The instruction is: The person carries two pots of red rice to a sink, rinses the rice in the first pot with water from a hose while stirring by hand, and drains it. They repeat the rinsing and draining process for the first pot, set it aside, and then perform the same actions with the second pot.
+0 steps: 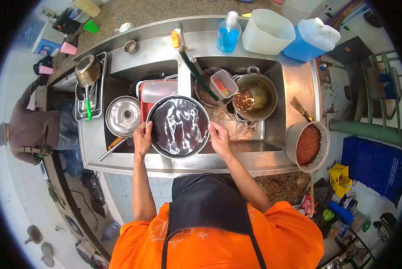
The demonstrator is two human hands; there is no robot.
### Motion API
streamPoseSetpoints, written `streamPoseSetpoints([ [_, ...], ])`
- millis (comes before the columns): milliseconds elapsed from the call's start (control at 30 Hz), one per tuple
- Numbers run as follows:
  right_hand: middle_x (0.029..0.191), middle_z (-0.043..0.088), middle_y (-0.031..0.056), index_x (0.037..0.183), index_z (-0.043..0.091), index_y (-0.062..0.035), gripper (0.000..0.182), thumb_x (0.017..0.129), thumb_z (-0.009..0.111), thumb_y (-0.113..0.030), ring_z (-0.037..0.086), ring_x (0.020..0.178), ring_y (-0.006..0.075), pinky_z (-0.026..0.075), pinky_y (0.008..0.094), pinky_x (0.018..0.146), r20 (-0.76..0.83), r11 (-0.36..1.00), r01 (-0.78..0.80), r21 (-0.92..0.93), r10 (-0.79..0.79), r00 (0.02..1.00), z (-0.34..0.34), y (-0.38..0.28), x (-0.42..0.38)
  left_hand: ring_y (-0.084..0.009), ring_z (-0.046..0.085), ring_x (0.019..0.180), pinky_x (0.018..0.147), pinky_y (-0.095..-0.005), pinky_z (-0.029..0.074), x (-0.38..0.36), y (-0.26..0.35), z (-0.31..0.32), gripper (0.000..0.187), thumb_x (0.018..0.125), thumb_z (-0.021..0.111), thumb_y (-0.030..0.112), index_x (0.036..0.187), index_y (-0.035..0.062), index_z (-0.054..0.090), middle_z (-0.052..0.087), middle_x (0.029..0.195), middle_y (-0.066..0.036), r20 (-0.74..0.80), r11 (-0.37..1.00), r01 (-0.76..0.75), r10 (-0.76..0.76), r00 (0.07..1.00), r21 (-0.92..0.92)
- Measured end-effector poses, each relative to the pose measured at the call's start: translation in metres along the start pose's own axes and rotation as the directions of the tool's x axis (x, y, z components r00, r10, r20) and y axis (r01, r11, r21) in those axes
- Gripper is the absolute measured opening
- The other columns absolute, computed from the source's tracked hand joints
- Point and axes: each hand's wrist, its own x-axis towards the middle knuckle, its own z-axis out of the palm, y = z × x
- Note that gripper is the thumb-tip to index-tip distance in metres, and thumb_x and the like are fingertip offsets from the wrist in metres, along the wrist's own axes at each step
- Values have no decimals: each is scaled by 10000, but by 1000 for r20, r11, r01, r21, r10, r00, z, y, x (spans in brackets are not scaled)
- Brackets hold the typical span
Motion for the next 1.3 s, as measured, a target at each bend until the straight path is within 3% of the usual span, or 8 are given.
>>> streamPoseSetpoints([
  [100,837,599,-19,1129,644,40,319,1013,536,-237,491,781,71,431,243,732,6,988,122,-90,-122,992,-1,-1,3,-45,478,727,633,-219,401,-8,-12,-5,275,1008,552,224,926,-14,663,597,789,51,44,996,85,-85,995,8],
  [267,949,679,66,1155,641,40,327,1004,544,-233,571,879,119,456,274,823,-5,976,145,-164,-148,989,-8,7,7,-38,471,710,619,-224,400,-17,-7,-2,274,1008,548,212,905,-18,657,600,782,49,32,998,53,-53,998,-19],
  [333,1054,696,115,1178,638,33,311,1001,541,-204,599,972,146,455,281,888,-16,979,120,-162,-124,992,-13,19,11,-88,371,603,536,-297,344,-18,-11,3,332,959,598,207,720,-5,508,447,598,-23,-59,999,-41,41,997,8],
  [433,1108,691,121,1201,633,25,292,995,538,-158,601,1021,153,447,280,923,-15,981,65,-181,-69,998,-19,19,12,-49,424,680,590,-244,378,-26,1,-3,253,992,560,192,873,-18,636,530,714,49,37,993,32,-37,999,115],
  [533,1097,691,98,1214,629,20,279,990,530,-113,598,1003,142,450,278,907,-7,992,117,-42,-117,993,-16,8,11,-123,377,550,512,-332,352,-30,19,4,345,942,607,214,707,-21,513,435,554,-61,-50,998,-12,15,999,68],
  [633,1037,659,11,1231,617,35,280,1005,508,-90,541,907,73,436,222,822,-22,985,76,-156,-81,997,-18,-4,6,-117,383,541,507,-333,354,-32,26,5,335,938,610,209,705,-17,529,431,548,-54,-57,997,-18,22,998,72],
  [1100,1044,677,56,1209,626,38,277,983,525,-86,575,947,124,452,275,866,-56,978,35,-203,-48,997,-25,-4,8,-107,412,525,500,-329,370,-38,47,5,274,889,613,168,709,-23,537,445,540,-62,-41,992,-71,76,996,108],
  [1300,1024,680,58,1191,635,31,269,977,510,-73,571,928,123,450,270,839,-19,973,105,-206,-112,994,-29,2,9,-113,406,607,552,-317,369,-43,73,1,242,899,601,170,754,-19,557,448,612,-32,35,989,62,-67,997,133],
])
